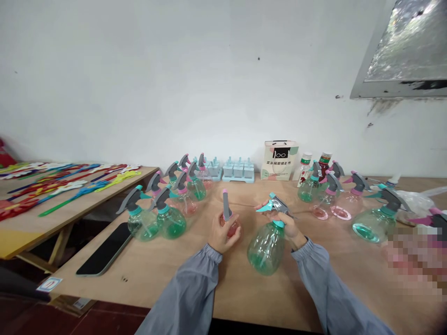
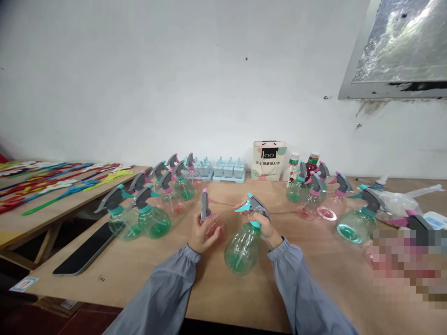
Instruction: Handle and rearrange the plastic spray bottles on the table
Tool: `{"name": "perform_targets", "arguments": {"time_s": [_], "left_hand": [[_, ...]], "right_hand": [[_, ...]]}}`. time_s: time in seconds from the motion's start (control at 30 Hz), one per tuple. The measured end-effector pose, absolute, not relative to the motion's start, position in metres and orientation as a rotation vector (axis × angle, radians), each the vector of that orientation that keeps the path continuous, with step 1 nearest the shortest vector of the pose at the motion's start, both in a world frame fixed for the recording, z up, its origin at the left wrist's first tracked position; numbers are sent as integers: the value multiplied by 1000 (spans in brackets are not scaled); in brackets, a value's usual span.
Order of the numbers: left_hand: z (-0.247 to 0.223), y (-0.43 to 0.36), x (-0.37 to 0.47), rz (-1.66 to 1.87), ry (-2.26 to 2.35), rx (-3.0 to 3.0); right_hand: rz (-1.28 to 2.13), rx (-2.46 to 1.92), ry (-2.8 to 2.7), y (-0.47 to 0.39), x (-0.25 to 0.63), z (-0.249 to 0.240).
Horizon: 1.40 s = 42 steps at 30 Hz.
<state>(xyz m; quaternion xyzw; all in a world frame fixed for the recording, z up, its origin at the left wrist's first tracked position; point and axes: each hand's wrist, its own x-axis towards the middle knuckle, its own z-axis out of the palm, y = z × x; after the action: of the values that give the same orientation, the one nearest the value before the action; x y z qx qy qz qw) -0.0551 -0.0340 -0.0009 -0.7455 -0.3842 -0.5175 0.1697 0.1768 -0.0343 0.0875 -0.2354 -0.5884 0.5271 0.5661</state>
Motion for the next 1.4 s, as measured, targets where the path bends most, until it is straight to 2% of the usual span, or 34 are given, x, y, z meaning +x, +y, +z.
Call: {"name": "perform_targets", "arguments": {"time_s": [0.57, 0.8, 1.17, 1.4], "left_hand": [[2, -34, -55, -1469, -1033, -2069], [2, -34, -55, -1474, -1036, -2060], [6, -36, -57, -1460, -1012, -2078], [9, -36, -55, -1480, -971, -2075]], "right_hand": [[1176, -569, -1272, -34, 177, 82], [1130, -634, -1408, -35, 177, 85], [658, -894, -1489, -49, 201, 95], [132, -1263, -1306, -72, 294, 88]]}}
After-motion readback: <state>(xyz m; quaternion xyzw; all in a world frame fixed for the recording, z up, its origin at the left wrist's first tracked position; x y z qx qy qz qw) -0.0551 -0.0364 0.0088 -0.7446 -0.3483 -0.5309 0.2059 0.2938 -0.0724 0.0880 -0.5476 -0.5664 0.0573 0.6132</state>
